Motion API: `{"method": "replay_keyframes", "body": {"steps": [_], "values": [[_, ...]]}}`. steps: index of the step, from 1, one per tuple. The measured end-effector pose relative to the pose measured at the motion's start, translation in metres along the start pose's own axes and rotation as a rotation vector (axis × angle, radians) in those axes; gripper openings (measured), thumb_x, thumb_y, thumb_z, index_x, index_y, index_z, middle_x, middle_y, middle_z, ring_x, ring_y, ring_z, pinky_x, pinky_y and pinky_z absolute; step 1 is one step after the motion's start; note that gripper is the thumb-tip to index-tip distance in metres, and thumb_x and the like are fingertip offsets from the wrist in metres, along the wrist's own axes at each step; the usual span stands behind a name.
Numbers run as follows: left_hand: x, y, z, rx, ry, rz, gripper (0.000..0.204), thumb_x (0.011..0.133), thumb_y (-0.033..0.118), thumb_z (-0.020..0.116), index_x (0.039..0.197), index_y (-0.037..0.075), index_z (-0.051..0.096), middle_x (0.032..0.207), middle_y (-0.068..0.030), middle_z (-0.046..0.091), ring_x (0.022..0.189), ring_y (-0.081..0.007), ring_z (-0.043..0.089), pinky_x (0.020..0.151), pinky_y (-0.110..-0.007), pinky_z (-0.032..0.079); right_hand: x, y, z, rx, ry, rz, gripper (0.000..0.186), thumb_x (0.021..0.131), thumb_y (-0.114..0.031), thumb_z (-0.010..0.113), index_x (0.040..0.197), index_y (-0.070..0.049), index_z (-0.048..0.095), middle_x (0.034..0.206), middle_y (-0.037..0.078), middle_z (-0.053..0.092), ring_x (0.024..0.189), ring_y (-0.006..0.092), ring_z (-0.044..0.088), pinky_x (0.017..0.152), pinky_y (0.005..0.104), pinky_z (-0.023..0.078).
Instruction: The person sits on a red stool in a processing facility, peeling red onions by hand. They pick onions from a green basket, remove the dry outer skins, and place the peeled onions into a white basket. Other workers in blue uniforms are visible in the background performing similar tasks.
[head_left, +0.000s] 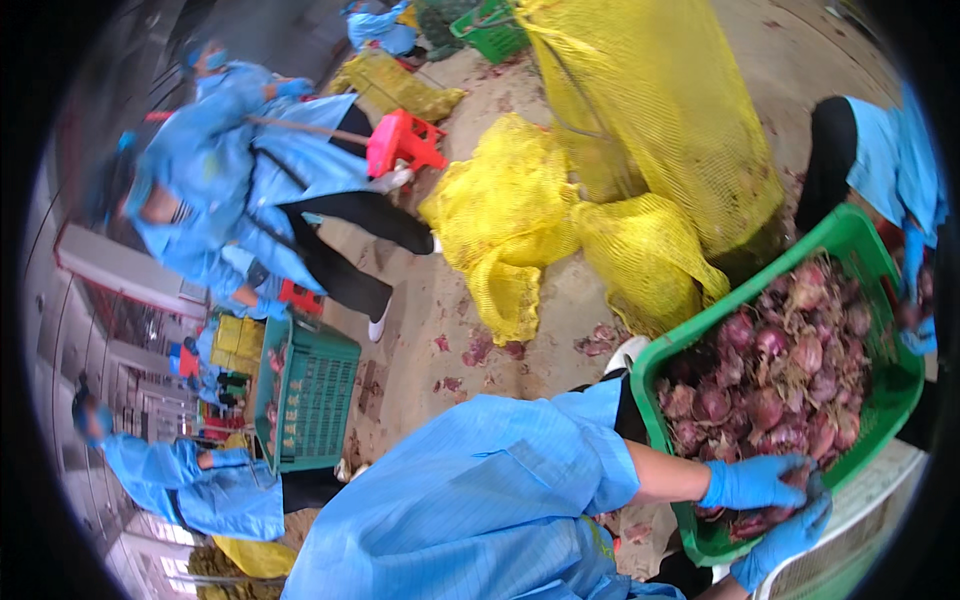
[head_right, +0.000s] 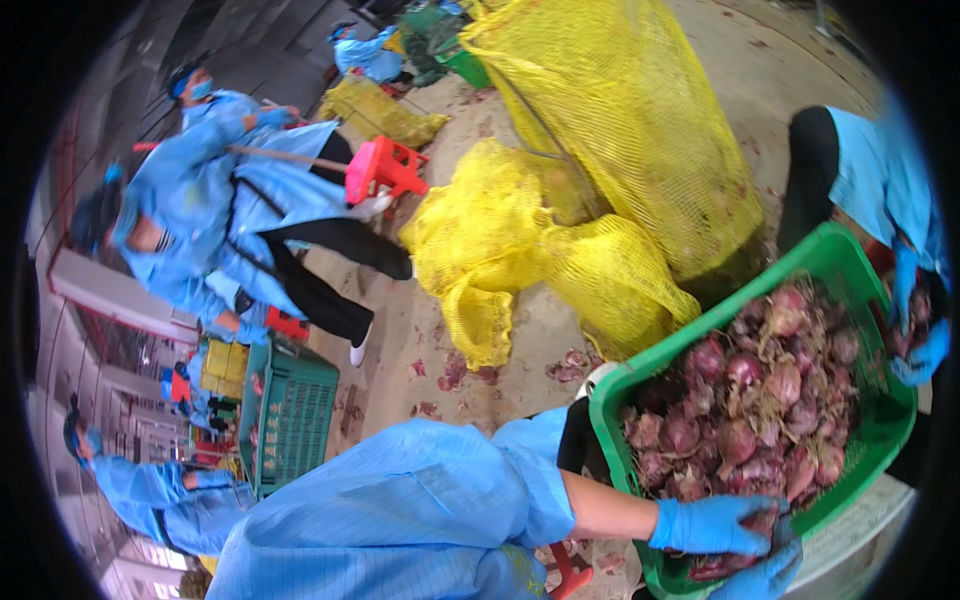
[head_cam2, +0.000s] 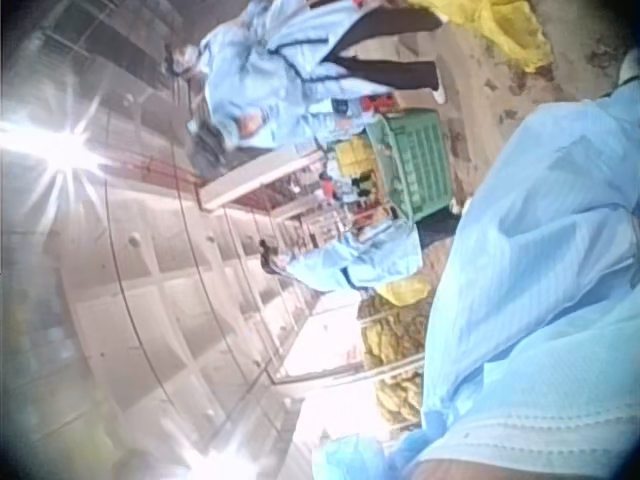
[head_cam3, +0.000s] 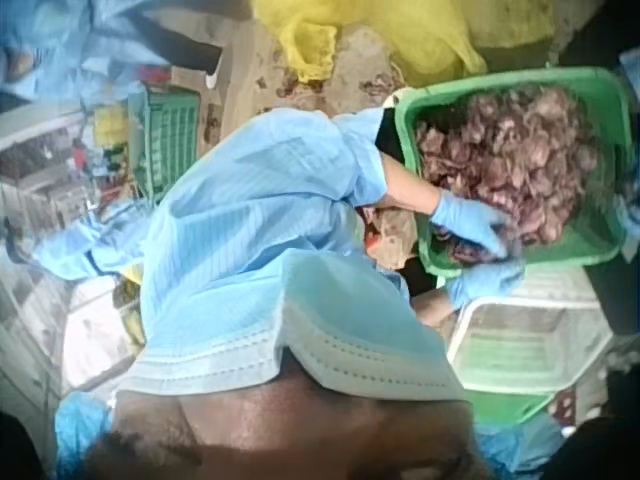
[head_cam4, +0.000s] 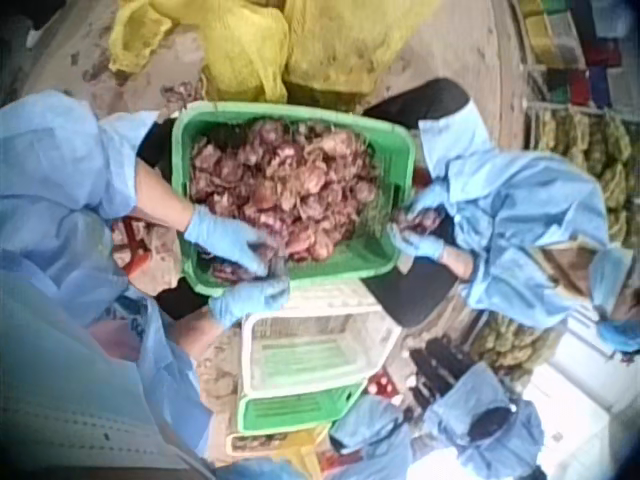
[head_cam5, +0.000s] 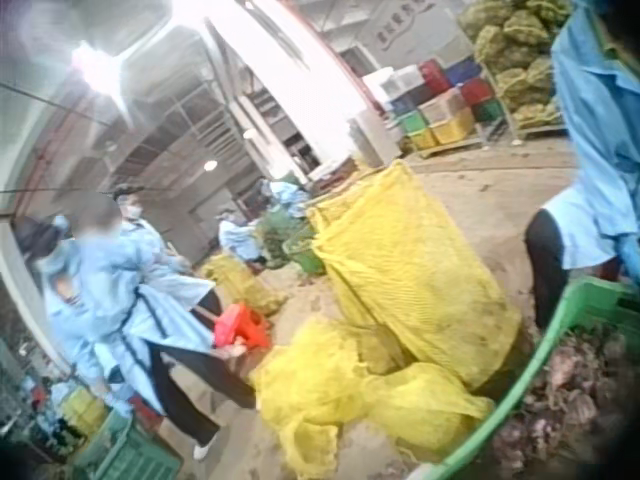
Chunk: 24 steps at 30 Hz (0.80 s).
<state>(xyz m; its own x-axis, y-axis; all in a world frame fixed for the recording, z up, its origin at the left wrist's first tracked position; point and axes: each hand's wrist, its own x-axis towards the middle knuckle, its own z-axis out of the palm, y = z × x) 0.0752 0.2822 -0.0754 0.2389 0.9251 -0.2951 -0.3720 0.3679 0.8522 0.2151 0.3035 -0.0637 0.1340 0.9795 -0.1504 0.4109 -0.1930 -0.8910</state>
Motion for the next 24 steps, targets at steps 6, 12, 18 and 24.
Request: {"method": "replay_keyframes", "body": {"steps": [6,12,18,24], "values": [[-0.003,0.027,0.006,-0.123,-0.091,-0.088,0.07,0.077,0.022,0.065,0.136,0.002,0.033,0.104,-0.013,0.061,0.094,-0.0176,0.058,0.084,-0.029,0.046,0.022,-0.004,0.003,0.05,0.155,0.202,0.04,0.093,-0.028,0.042,0.117,0.003,0.055,0.109,0.014,0.06,0.096,0.0231,0.057,0.086,0.0334,0.044],[0.018,-0.01,-0.003,-0.195,-0.001,-0.009,0.053,0.077,0.023,0.067,0.121,0.0,0.047,0.105,-0.0089,0.059,0.099,-0.0137,0.052,0.088,-0.027,0.042,-0.001,-0.083,0.021,-0.314,0.128,-0.05,0.037,0.092,-0.028,0.051,0.108,0.005,0.058,0.095,0.018,0.063,0.082,0.0264,0.06,0.073,0.036,0.049],[0.021,-0.017,-0.007,-0.25,0.014,0.008,0.051,0.079,0.026,0.065,0.118,-0.001,0.048,0.106,-0.0087,0.058,0.102,-0.013,0.051,0.09,-0.027,0.041,0.008,-0.028,0.011,-0.213,-0.18,0.061,0.036,0.095,-0.027,0.046,0.109,0.004,0.058,0.094,0.018,0.062,0.074,0.0241,0.056,0.066,0.0344,0.048],[0.036,-0.029,-0.017,-0.268,0.127,0.062,0.054,0.084,0.037,0.059,0.121,0.0,0.047,0.115,-0.0094,0.054,0.11,-0.015,0.046,0.096,-0.028,0.036,0.007,-0.039,0.013,-0.234,-0.117,0.03,0.045,0.094,-0.033,0.042,0.118,0.004,0.054,0.114,0.019,0.057,0.1,0.0301,0.056,0.086,0.0388,0.045]]}}
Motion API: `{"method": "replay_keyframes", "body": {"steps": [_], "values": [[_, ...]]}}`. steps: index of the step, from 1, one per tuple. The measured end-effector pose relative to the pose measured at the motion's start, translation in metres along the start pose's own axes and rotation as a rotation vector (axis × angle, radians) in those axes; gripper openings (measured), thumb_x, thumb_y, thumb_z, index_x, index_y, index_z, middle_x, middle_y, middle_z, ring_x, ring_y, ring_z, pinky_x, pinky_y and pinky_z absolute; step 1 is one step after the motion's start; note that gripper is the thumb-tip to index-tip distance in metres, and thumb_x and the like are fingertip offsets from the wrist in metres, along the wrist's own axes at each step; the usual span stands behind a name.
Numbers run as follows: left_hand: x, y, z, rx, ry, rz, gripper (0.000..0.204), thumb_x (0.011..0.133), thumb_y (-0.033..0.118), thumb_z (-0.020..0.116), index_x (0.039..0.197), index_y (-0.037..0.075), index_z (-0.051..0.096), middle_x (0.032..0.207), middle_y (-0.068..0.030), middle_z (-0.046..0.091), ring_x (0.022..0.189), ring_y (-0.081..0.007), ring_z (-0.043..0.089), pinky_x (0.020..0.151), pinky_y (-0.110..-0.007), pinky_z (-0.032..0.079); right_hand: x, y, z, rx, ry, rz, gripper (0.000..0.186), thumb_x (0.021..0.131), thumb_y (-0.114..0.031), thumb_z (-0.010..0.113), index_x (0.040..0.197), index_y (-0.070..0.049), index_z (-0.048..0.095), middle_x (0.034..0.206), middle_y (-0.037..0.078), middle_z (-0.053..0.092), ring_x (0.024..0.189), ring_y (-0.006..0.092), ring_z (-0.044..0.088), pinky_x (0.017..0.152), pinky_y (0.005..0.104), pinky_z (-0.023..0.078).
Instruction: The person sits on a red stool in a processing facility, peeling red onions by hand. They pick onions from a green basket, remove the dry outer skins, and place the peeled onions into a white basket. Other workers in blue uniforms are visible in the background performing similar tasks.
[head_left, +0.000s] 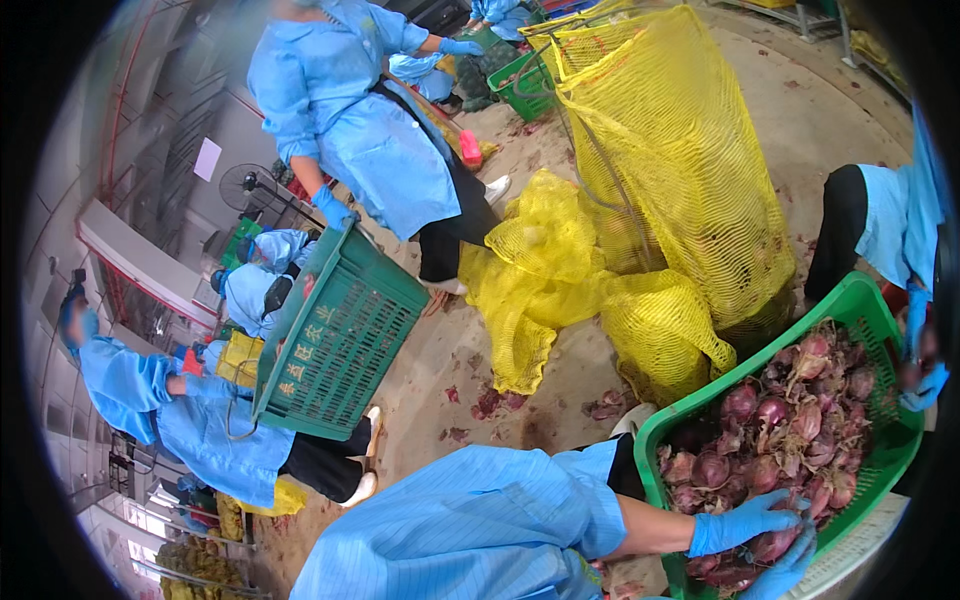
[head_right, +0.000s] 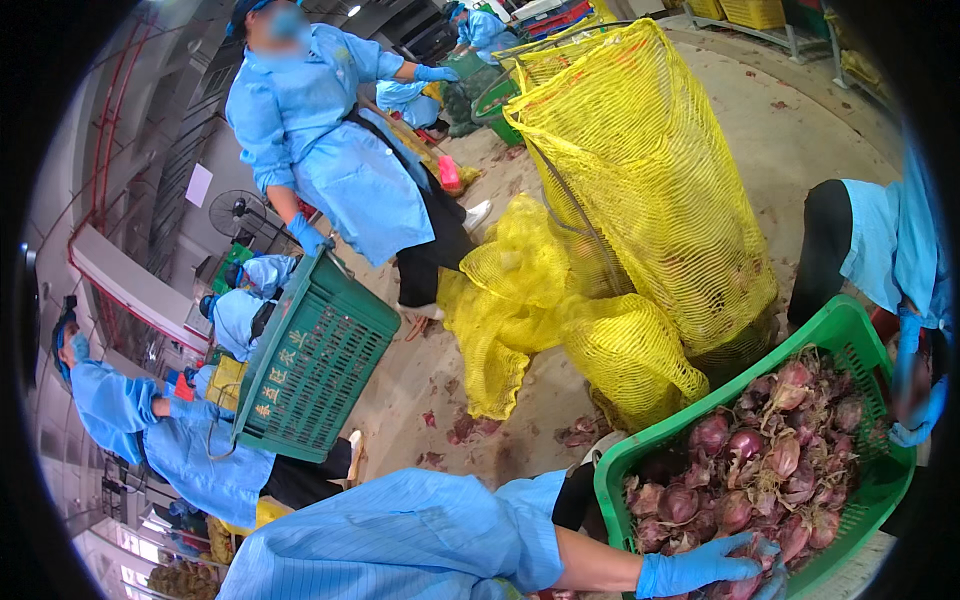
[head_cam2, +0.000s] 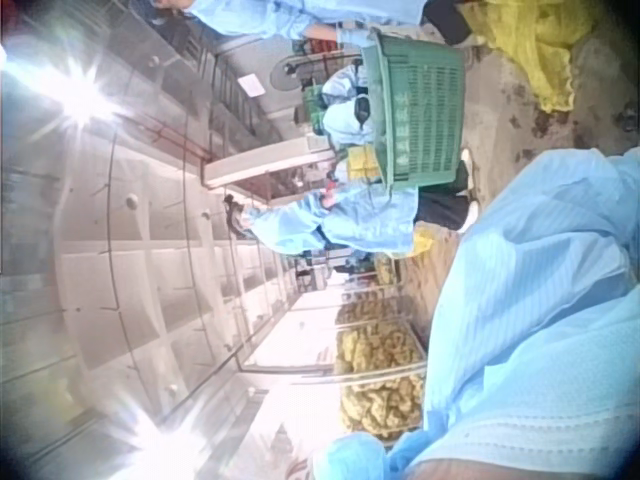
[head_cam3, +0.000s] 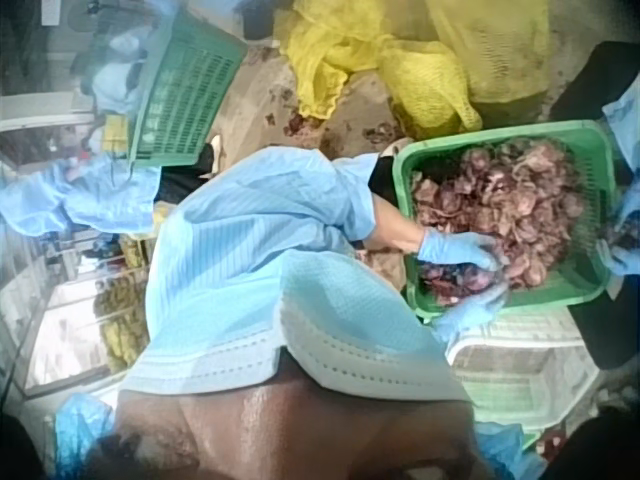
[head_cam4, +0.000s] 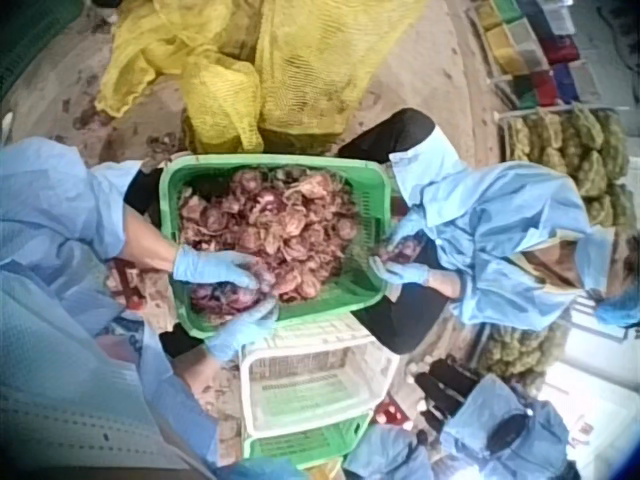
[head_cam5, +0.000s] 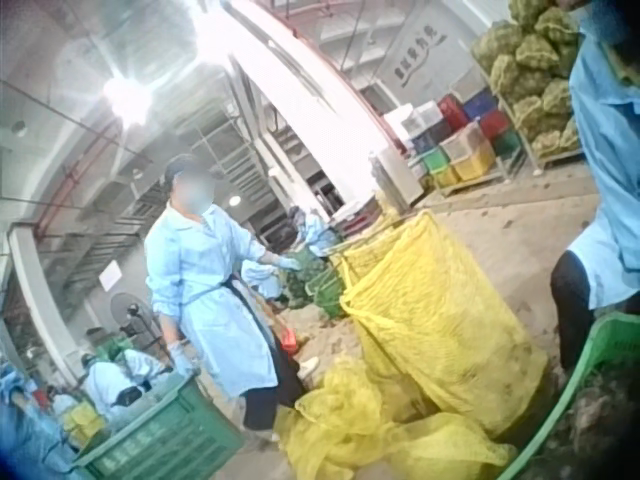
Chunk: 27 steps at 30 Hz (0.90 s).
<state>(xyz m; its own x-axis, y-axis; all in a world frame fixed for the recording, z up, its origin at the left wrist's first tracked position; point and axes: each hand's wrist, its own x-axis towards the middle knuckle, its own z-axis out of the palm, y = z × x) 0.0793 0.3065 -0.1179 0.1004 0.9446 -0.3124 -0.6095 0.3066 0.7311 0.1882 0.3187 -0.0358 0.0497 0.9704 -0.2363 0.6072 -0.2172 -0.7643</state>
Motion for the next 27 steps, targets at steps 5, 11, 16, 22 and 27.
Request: {"method": "replay_keyframes", "body": {"steps": [5,11,16,22,27], "values": [[0.002,-0.023,-0.003,0.143,0.016,0.026,0.056,0.093,0.042,0.041,0.133,0.003,0.037,0.132,-0.0107,0.043,0.12,-0.0181,0.04,0.104,-0.03,0.028,-0.017,-0.018,-0.004,0.453,-0.283,-0.066,0.046,0.093,-0.027,0.041,0.128,0.004,0.043,0.133,0.017,0.043,0.123,0.0285,0.04,0.103,0.0385,0.029],[0.001,-0.041,-0.005,0.354,0.009,0.121,0.052,0.098,0.041,0.028,0.134,0.005,0.036,0.133,-0.0093,0.043,0.12,-0.0192,0.04,0.103,-0.029,0.029,-0.019,0.006,-0.008,0.472,-0.427,-0.077,0.051,0.089,-0.025,0.05,0.13,0.004,0.041,0.135,0.016,0.042,0.123,0.0273,0.039,0.104,0.0373,0.027],[-0.006,-0.018,0.006,0.521,-0.095,0.073,0.047,0.098,0.04,0.026,0.131,0.009,0.039,0.119,-0.0119,0.051,0.1,-0.0236,0.051,0.089,-0.031,0.04,-0.019,0.017,-0.007,0.636,-0.408,-0.013,0.055,0.084,-0.026,0.057,0.129,0.002,0.043,0.131,0.017,0.045,0.119,0.0277,0.043,0.102,0.0376,0.031],[-0.008,-0.044,-0.004,0.939,-0.103,0.169,0.041,0.097,0.039,0.029,0.124,0.012,0.046,0.111,-0.015,0.054,0.087,-0.026,0.057,0.08,-0.033,0.046,-0.011,0.05,0.002,0.822,-0.34,0.046,0.044,0.078,-0.018,0.059,0.117,0.002,0.052,0.118,0.016,0.054,0.103,0.0261,0.053,0.093,0.0371,0.041],[-0.012,-0.027,0.007,0.311,-0.206,0.121,0.043,0.093,0.034,0.042,0.127,0.007,0.044,0.113,-0.0099,0.055,0.095,-0.0214,0.056,0.088,-0.031,0.042,-0.015,0.047,-0.003,0.274,-0.095,-0.534,0.035,0.08,-0.02,0.052,0.106,0.002,0.058,0.109,0.013,0.058,0.098,0.0255,0.056,0.089,0.0371,0.044]]}}
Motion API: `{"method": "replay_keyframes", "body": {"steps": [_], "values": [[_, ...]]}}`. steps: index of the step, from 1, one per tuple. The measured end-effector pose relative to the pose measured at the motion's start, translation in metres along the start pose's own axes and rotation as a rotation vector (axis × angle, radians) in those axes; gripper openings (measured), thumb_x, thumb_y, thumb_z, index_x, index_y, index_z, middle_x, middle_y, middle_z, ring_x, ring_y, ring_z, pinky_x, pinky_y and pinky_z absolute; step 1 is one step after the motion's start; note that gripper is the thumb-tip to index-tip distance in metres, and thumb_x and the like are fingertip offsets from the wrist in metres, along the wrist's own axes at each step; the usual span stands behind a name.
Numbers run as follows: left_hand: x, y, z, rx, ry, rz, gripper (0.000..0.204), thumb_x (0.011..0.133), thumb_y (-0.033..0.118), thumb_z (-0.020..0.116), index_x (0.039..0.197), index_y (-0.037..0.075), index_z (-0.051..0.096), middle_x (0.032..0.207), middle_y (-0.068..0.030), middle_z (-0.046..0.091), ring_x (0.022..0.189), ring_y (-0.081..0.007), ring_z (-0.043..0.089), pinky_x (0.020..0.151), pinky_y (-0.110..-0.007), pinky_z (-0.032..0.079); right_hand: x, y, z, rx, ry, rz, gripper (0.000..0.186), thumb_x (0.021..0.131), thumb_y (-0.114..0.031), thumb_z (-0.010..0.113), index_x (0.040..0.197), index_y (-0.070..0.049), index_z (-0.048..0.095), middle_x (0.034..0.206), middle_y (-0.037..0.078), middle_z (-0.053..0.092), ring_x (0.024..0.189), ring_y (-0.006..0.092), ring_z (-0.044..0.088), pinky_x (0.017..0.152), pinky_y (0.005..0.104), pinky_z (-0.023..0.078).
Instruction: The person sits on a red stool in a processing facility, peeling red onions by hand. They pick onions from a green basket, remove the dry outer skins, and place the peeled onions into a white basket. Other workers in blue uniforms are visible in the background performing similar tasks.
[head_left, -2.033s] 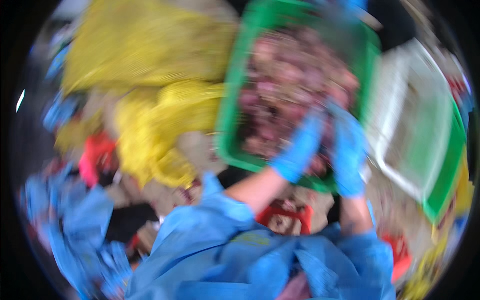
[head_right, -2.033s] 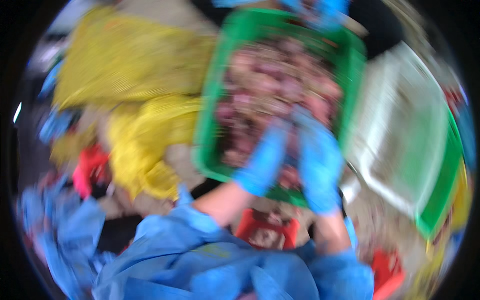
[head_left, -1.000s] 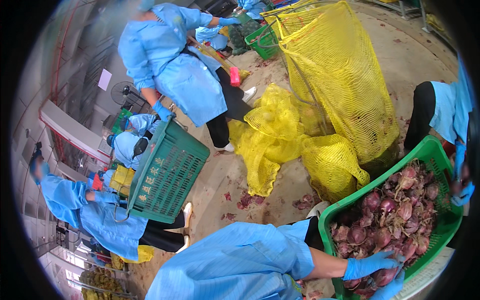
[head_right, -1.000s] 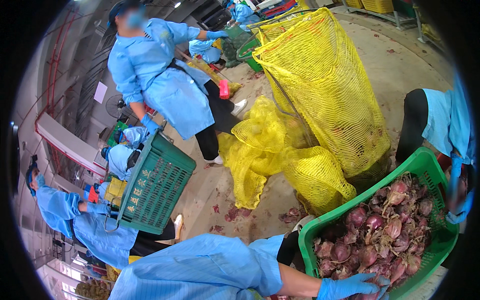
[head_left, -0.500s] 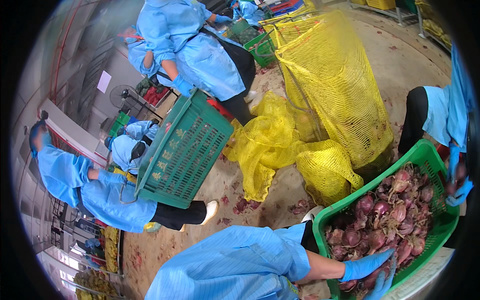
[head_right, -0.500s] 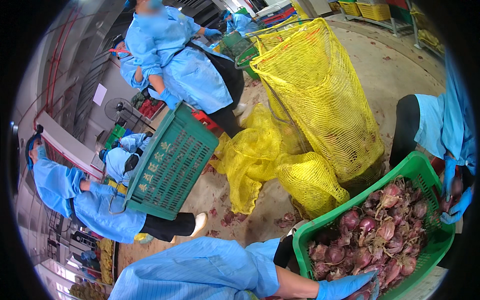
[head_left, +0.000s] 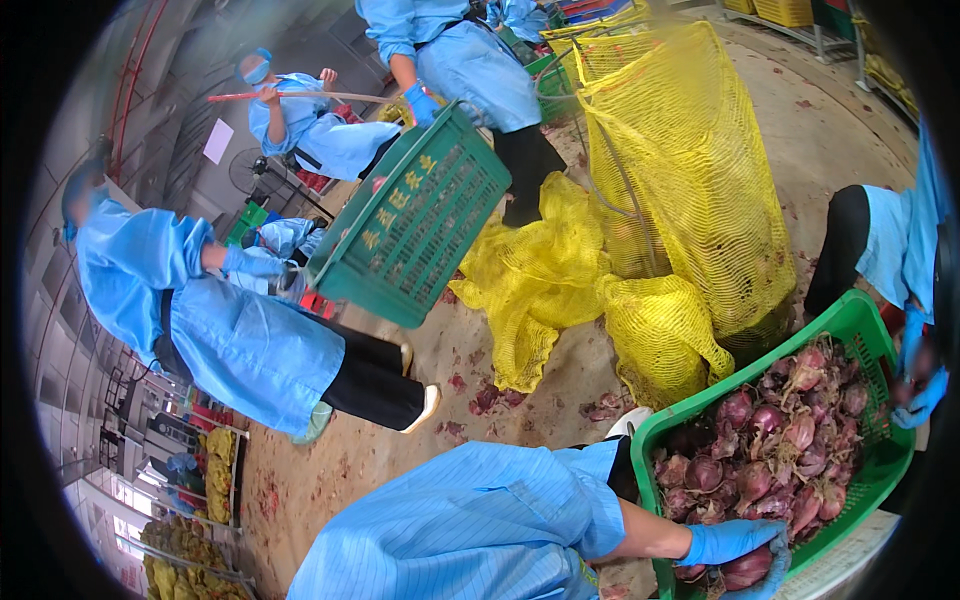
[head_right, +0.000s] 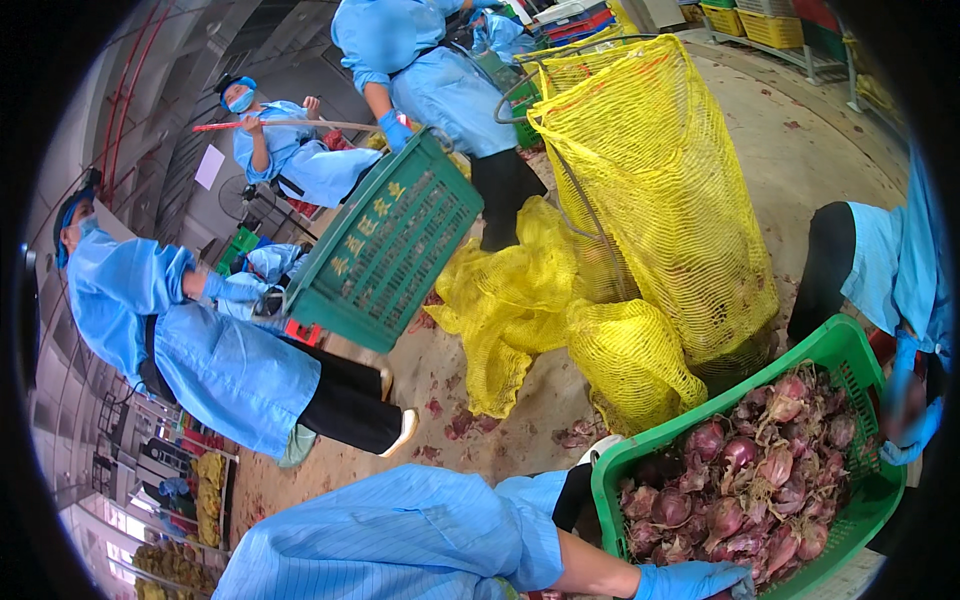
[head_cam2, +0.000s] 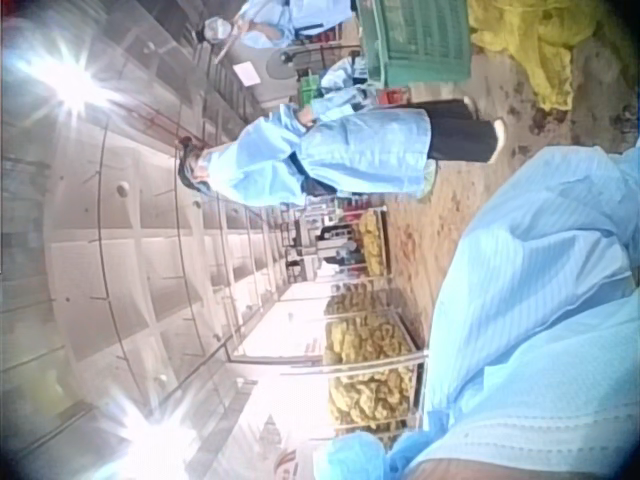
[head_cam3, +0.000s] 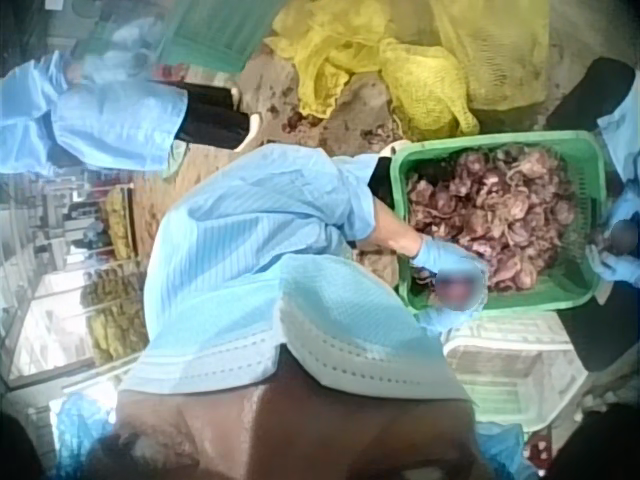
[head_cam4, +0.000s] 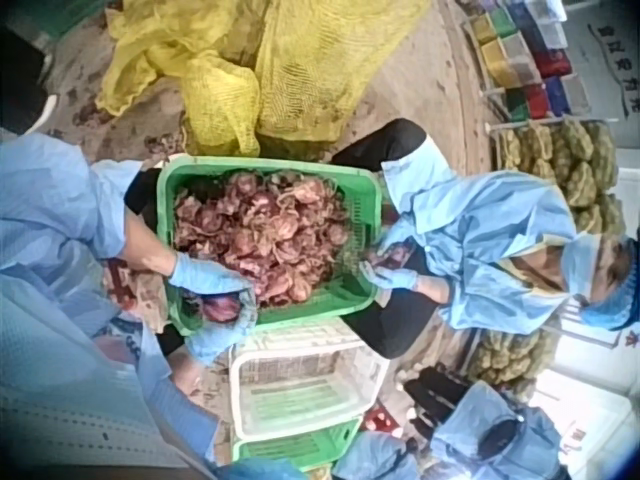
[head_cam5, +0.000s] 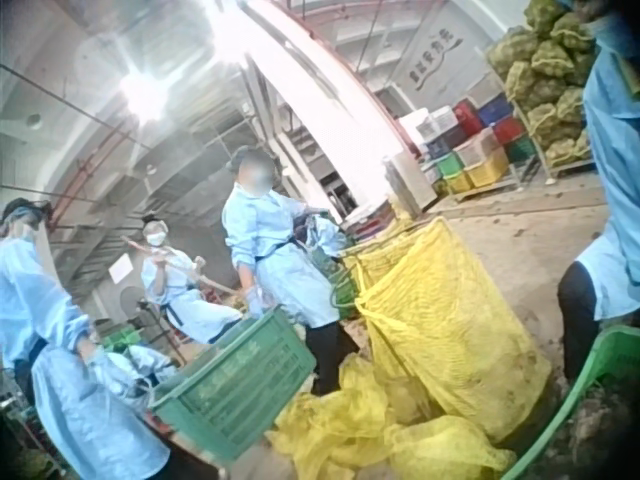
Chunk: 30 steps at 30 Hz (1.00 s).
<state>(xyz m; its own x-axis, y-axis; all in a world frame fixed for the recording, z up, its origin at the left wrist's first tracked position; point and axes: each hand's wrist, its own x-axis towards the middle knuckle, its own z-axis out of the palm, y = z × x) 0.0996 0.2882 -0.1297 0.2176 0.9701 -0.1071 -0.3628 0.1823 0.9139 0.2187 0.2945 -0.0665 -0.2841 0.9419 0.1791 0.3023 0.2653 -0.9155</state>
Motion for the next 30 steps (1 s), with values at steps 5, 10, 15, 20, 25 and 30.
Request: {"method": "replay_keyframes", "body": {"steps": [5,10,15,20,25,30], "values": [[-0.028,0.063,0.032,-0.207,0.22,0.045,0.045,0.089,0.027,0.052,0.127,0.003,0.044,0.116,-0.0078,0.054,0.102,-0.0176,0.053,0.093,-0.029,0.039,0.004,-0.005,0.007,0.865,0.177,0.655,0.035,0.08,-0.02,0.052,0.109,0.0,0.057,0.109,0.014,0.058,0.1,0.0263,0.056,0.09,0.0392,0.044],[-0.026,0.03,0.01,-0.274,0.103,0.144,0.052,0.083,0.023,0.061,0.127,0.001,0.043,0.119,-0.0099,0.053,0.109,-0.0162,0.049,0.096,-0.028,0.038,0.016,-0.044,0.016,-0.136,-0.038,0.034,0.036,0.085,-0.016,0.042,0.114,0.003,0.054,0.109,0.016,0.058,0.102,0.0276,0.055,0.091,0.0391,0.043],[-0.035,0.064,0.02,-0.183,0.243,-0.015,0.056,0.082,0.032,0.062,0.125,0.0,0.045,0.115,-0.0105,0.056,0.106,-0.0173,0.051,0.092,-0.029,0.04,0.012,-0.029,0.018,0.304,0.071,0.363,0.035,0.084,-0.009,0.042,0.116,0.003,0.054,0.104,0.017,0.06,0.101,0.0269,0.056,0.09,0.0379,0.043],[-0.009,0.018,0.009,-0.211,0.138,-0.307,0.048,0.085,0.042,0.056,0.115,0.004,0.057,0.105,-0.0079,0.061,0.095,-0.0156,0.054,0.087,-0.029,0.043,0.008,0.002,0.02,0.325,0.06,0.367,0.037,0.09,-0.018,0.04,0.118,0.003,0.054,0.111,0.014,0.059,0.101,0.0235,0.055,0.091,0.0345,0.042],[-0.016,0.056,0.008,-0.507,0.143,-0.45,0.039,0.091,0.034,0.053,0.116,0.005,0.057,0.111,-0.0021,0.059,0.098,-0.0094,0.052,0.087,-0.024,0.041,0.007,0.0,0.018,0.126,0.131,0.258,0.032,0.09,-0.013,0.039,0.109,0.003,0.059,0.11,0.012,0.06,0.1,0.0219,0.055,0.092,0.0333,0.042],[-0.019,0.023,0.007,-0.524,0.161,-0.336,0.043,0.092,0.035,0.05,0.118,0.001,0.055,0.113,-0.0037,0.058,0.101,-0.0096,0.052,0.092,-0.024,0.041,0.006,0.038,0.01,0.219,0.24,0.28,0.035,0.094,-0.022,0.038,0.11,0.002,0.058,0.11,0.012,0.06,0.1,0.0219,0.056,0.092,0.0341,0.042]]}}
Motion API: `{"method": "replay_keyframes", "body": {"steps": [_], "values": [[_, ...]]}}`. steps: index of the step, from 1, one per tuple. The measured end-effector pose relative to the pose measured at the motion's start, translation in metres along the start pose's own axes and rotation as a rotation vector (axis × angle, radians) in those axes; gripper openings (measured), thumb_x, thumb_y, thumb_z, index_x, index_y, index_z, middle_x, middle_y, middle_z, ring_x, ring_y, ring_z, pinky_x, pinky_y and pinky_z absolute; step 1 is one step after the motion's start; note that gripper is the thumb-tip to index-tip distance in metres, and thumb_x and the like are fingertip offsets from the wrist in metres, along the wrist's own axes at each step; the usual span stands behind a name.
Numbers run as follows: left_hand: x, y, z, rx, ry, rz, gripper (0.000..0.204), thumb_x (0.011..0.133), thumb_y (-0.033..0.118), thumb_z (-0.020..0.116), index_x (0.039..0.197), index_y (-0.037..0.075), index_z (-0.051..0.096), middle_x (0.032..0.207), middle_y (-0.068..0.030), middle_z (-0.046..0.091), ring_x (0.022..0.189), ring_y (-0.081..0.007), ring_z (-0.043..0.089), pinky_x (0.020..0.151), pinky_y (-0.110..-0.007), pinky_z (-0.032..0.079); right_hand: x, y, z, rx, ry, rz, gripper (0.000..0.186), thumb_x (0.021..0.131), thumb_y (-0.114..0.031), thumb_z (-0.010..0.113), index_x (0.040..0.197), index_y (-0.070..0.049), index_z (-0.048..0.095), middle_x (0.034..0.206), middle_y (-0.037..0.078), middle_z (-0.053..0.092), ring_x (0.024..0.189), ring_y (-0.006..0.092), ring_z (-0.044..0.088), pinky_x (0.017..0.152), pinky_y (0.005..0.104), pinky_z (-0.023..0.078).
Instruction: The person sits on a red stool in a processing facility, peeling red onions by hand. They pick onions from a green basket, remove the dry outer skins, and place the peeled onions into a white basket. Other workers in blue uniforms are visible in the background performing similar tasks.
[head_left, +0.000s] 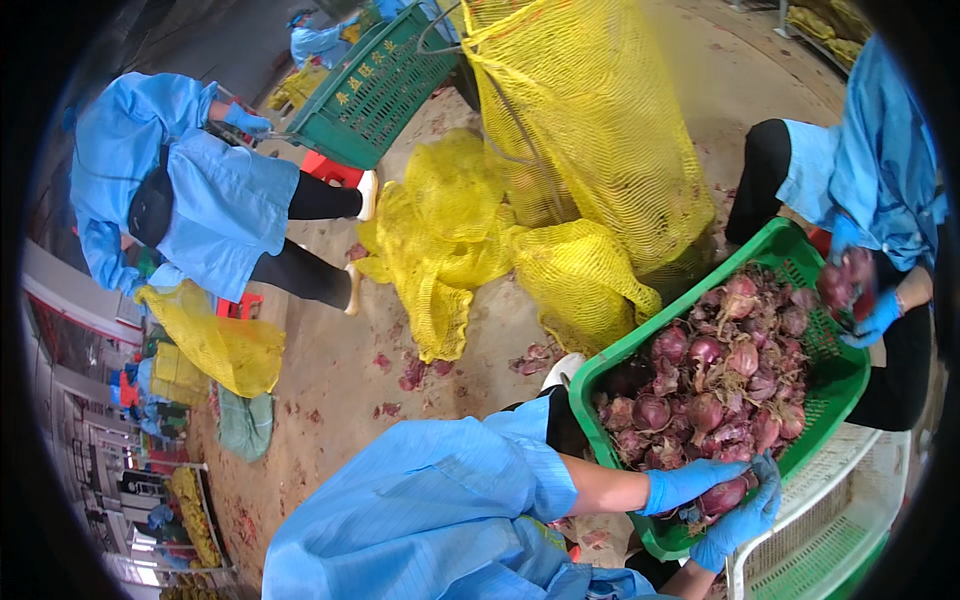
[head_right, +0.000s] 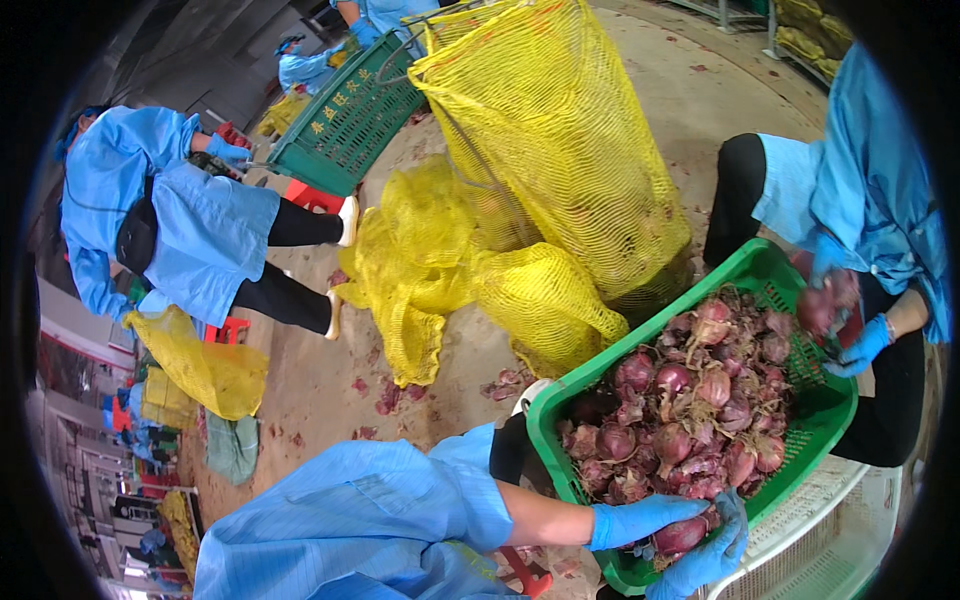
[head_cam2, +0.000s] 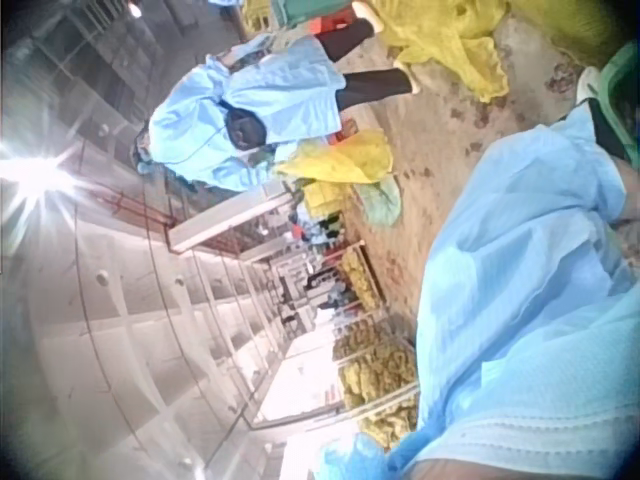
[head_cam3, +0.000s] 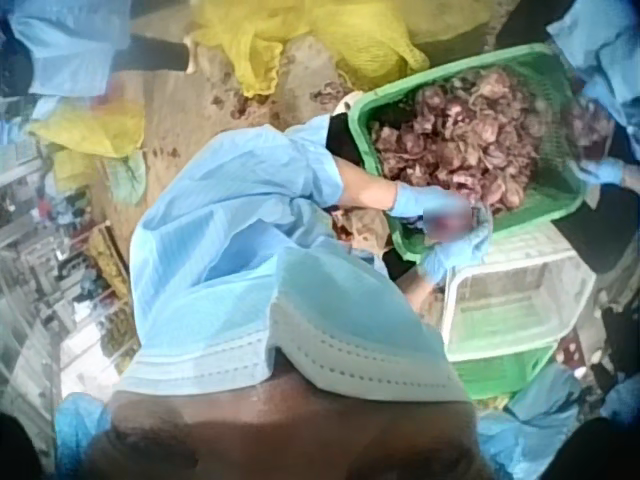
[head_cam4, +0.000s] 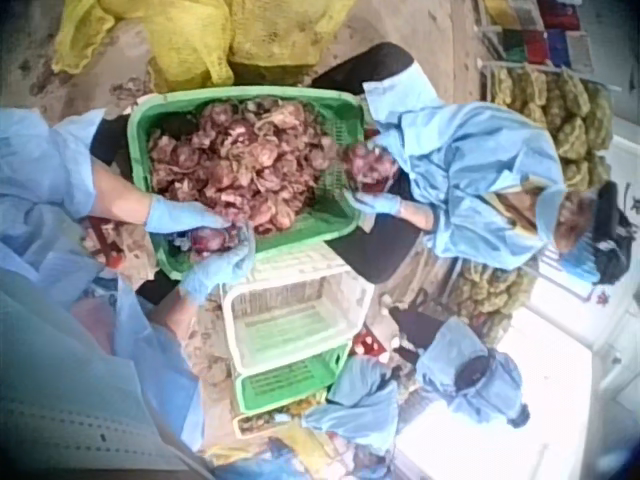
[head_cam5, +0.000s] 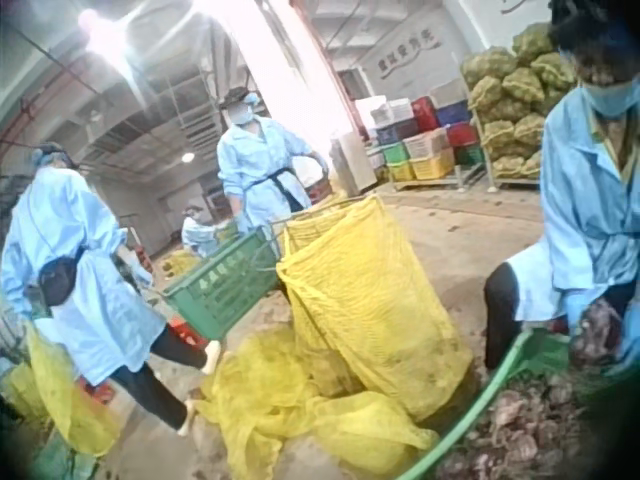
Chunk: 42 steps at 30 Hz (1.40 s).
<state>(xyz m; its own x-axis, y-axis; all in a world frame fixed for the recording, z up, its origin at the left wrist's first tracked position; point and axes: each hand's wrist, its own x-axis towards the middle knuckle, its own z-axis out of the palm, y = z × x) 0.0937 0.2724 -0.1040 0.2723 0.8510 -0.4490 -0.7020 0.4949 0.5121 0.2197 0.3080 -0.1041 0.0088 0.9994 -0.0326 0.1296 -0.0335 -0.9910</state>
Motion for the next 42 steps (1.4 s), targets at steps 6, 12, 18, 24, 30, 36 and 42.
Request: {"method": "replay_keyframes", "body": {"steps": [6,12,18,24,30,36,42], "values": [[-0.007,0.023,-0.007,0.21,0.274,0.151,0.045,0.096,0.045,0.03,0.119,0.017,0.056,0.097,-0.0039,0.064,0.091,-0.0103,0.055,0.083,-0.023,0.045,-0.014,-0.01,0.033,0.424,-0.339,0.19,0.047,0.095,-0.034,0.037,0.124,0.0,0.048,0.127,0.011,0.049,0.116,0.0217,0.046,0.1,0.0346,0.035],[-0.017,0.062,-0.013,-0.307,0.262,0.001,0.032,0.091,0.041,0.047,0.102,0.013,0.058,0.095,-0.0025,0.062,0.082,-0.0136,0.059,0.073,-0.029,0.051,-0.006,-0.045,0.058,0.352,-0.499,0.194,0.052,0.088,-0.016,0.053,0.135,0.001,0.036,0.139,0.012,0.038,0.127,0.0214,0.036,0.106,0.0338,0.027],[-0.003,0.063,-0.016,-0.284,0.305,-0.062,0.034,0.089,0.036,0.047,0.111,0.012,0.055,0.107,-0.0067,0.06,0.096,-0.0204,0.059,0.08,-0.035,0.05,0.003,-0.056,0.036,0.551,-0.611,0.196,0.055,0.084,-0.009,0.056,0.135,0.001,0.036,0.142,0.012,0.035,0.131,0.0209,0.031,0.107,0.0328,0.026],[0.006,0.063,-0.025,-0.057,0.186,0.044,0.03,0.089,0.033,0.05,0.107,0.01,0.057,0.104,-0.0056,0.06,0.094,-0.0182,0.059,0.082,-0.034,0.049,0.003,-0.047,0.035,0.641,-0.512,0.294,0.054,0.08,0.002,0.057,0.131,0.001,0.042,0.138,0.011,0.041,0.127,0.0201,0.038,0.103,0.0321,0.035],[0.011,0.048,-0.027,0.114,0.192,0.105,0.028,0.09,0.032,0.051,0.105,0.009,0.057,0.101,-0.0051,0.061,0.09,-0.0153,0.06,0.079,-0.031,0.049,-0.005,-0.036,0.023,0.595,-0.456,0.334,0.051,0.077,0.01,0.056,0.127,0.001,0.048,0.133,0.01,0.047,0.12,0.0178,0.045,0.1,0.0309,0.039],[0.007,0.046,0.006,-0.085,0.33,-0.129,0.035,0.096,0.031,0.038,0.104,0.005,0.059,0.1,-0.0047,0.061,0.089,-0.0119,0.059,0.079,-0.026,0.049,-0.001,-0.033,0.027,0.614,-0.39,0.329,0.046,0.082,-0.006,0.058,0.126,0.001,0.048,0.129,0.01,0.049,0.116,0.0171,0.047,0.098,0.03,0.038],[0.022,0.013,-0.036,0.05,0.179,0.13,0.038,0.096,0.037,0.041,0.115,0.006,0.054,0.109,-0.0043,0.058,0.098,-0.0121,0.055,0.089,-0.028,0.045,-0.007,-0.038,0.046,0.262,-0.328,0.211,0.078,0.063,0.0,0.071,0.133,0.001,0.036,0.136,0.011,0.04,0.124,0.0217,0.04,0.105,0.0356,0.03]]}}
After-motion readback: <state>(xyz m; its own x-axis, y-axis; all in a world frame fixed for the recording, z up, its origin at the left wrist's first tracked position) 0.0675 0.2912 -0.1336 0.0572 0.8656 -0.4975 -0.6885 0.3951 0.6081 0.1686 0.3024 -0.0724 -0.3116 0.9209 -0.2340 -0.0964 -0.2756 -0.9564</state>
